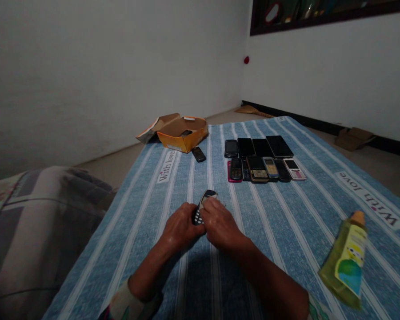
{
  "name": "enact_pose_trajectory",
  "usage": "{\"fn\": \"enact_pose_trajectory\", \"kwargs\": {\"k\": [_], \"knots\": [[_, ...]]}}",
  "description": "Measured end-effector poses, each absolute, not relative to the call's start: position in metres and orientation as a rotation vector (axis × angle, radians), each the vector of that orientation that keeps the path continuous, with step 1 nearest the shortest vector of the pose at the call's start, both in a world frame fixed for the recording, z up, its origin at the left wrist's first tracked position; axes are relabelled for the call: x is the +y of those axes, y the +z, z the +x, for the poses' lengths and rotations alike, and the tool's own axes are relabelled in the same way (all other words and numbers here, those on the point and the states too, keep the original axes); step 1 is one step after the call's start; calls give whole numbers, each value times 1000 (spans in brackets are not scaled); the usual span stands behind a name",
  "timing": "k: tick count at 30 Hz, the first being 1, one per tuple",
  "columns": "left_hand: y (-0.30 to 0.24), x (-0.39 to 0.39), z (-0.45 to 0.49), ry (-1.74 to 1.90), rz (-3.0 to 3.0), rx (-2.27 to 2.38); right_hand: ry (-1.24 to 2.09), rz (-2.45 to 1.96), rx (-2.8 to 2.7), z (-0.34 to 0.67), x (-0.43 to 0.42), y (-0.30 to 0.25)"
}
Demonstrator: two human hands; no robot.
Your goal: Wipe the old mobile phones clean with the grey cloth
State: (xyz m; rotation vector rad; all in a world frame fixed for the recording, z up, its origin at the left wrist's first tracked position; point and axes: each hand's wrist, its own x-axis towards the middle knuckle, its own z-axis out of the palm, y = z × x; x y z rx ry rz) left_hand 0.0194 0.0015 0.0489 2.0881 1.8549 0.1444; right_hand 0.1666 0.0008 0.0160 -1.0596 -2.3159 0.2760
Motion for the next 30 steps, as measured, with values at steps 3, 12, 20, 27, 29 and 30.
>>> {"fn": "enact_pose_trajectory", "kwargs": {"k": [3,12,20,27,29,30], "knots": [[51,2,20,140,2075,1858,242,-1073,-2308,168,11,18],[50,1,20,143,2092,1866,159,-954,-2314,161,10,12],[54,0,21,156,2058,1857,90,-1186,-2290,163,30,15],[50,1,19,147,2069,1859,118,-923,-2333,163,8,10],[50,1,19,149,2070,1863,133,-961,-2306,167,9,10],[50,1,19,147,2065,1869,149,-1010,-2283,170,11,10]]}}
